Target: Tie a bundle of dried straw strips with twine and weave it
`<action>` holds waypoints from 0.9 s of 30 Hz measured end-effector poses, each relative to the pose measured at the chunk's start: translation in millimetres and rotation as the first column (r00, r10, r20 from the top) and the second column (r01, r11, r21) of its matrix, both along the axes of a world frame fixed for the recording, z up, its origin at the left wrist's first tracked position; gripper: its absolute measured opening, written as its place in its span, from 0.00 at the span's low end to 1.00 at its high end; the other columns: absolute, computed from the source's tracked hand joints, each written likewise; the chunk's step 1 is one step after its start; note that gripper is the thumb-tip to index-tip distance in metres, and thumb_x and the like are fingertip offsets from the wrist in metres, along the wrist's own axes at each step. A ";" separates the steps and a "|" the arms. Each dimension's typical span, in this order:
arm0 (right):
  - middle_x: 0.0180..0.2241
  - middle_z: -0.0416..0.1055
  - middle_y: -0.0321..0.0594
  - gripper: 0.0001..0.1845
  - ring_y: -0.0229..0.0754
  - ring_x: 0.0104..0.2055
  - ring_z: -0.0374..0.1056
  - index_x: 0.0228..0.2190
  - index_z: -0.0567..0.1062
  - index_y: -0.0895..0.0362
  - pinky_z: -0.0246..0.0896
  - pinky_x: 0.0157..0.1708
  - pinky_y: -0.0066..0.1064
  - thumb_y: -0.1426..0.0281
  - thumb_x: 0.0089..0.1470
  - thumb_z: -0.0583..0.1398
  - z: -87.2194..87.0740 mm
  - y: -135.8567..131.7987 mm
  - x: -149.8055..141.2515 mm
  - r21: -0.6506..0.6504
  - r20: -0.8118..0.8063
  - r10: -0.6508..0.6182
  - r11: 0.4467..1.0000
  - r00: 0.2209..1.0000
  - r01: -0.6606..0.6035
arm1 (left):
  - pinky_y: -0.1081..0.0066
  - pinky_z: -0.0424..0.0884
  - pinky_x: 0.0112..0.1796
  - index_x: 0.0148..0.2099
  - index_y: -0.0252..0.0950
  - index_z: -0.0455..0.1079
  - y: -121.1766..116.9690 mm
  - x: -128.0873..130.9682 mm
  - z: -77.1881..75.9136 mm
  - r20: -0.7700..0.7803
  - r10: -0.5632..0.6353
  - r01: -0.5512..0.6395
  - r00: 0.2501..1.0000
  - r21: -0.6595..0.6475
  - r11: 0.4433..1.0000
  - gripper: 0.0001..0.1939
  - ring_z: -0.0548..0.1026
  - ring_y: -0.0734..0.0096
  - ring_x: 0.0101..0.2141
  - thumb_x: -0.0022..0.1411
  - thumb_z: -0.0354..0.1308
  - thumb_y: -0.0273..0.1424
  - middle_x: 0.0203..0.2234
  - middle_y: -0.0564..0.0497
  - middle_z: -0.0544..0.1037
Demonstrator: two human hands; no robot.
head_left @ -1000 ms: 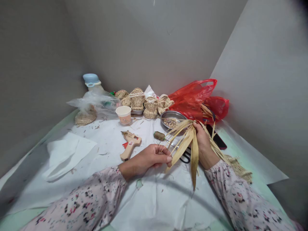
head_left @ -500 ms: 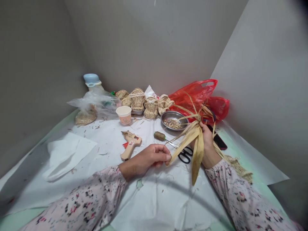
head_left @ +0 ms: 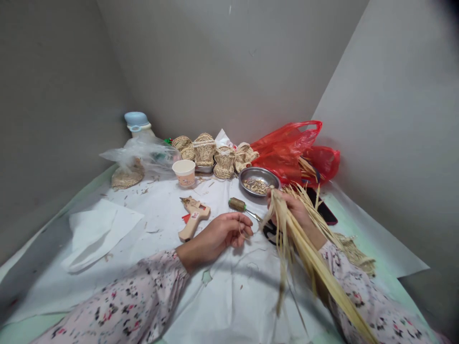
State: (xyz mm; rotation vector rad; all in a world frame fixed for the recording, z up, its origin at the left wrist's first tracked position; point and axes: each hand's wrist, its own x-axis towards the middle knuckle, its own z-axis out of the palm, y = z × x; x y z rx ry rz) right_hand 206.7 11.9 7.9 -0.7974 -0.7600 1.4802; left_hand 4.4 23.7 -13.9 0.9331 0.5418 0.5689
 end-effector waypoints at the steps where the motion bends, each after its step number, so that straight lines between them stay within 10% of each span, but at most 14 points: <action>1: 0.21 0.69 0.33 0.09 0.31 0.17 0.60 0.30 0.75 0.59 0.57 0.16 0.22 0.67 0.45 0.65 -0.6 -3.7 -3.8 0.003 0.031 0.058 0.998 0.998 -0.058 | 0.79 0.59 0.20 0.36 0.30 0.71 0.5 0.1 -0.6 0.021 0.014 -0.014 1.000 -0.010 1.000 0.06 0.67 0.81 0.19 0.55 0.59 0.27 0.28 0.48 0.75; 6: 0.28 0.72 0.37 0.10 0.36 0.27 0.66 0.32 0.75 0.57 0.63 0.29 0.29 0.66 0.47 0.66 -12.3 -11.0 -21.0 0.018 0.198 0.293 0.953 0.935 -0.302 | 0.77 0.63 0.24 0.38 0.32 0.72 -1.5 0.7 1.8 0.075 0.117 -0.114 0.990 -0.046 0.992 0.14 0.69 0.78 0.23 0.61 0.58 0.39 0.26 0.51 0.73; 13: 0.30 0.72 0.35 0.10 0.36 0.29 0.64 0.35 0.75 0.56 0.58 0.30 0.28 0.65 0.50 0.65 -19.3 -7.4 -28.4 0.079 0.507 0.145 0.974 0.850 -0.213 | 0.73 0.67 0.37 0.42 0.33 0.72 -6.7 4.0 1.7 0.025 0.159 -0.161 0.987 0.089 0.983 0.15 0.74 0.72 0.33 0.52 0.67 0.31 0.33 0.50 0.76; 27: 0.33 0.73 0.35 0.21 0.37 0.30 0.66 0.47 0.74 0.52 0.59 0.29 0.27 0.69 0.49 0.64 -15.2 -9.3 -22.2 0.106 0.578 0.206 0.941 0.790 -0.323 | 0.77 0.57 0.22 0.41 0.32 0.72 -3.2 1.8 5.3 -0.097 0.126 -0.123 0.987 0.034 0.992 0.13 0.63 0.81 0.19 0.54 0.63 0.32 0.22 0.56 0.70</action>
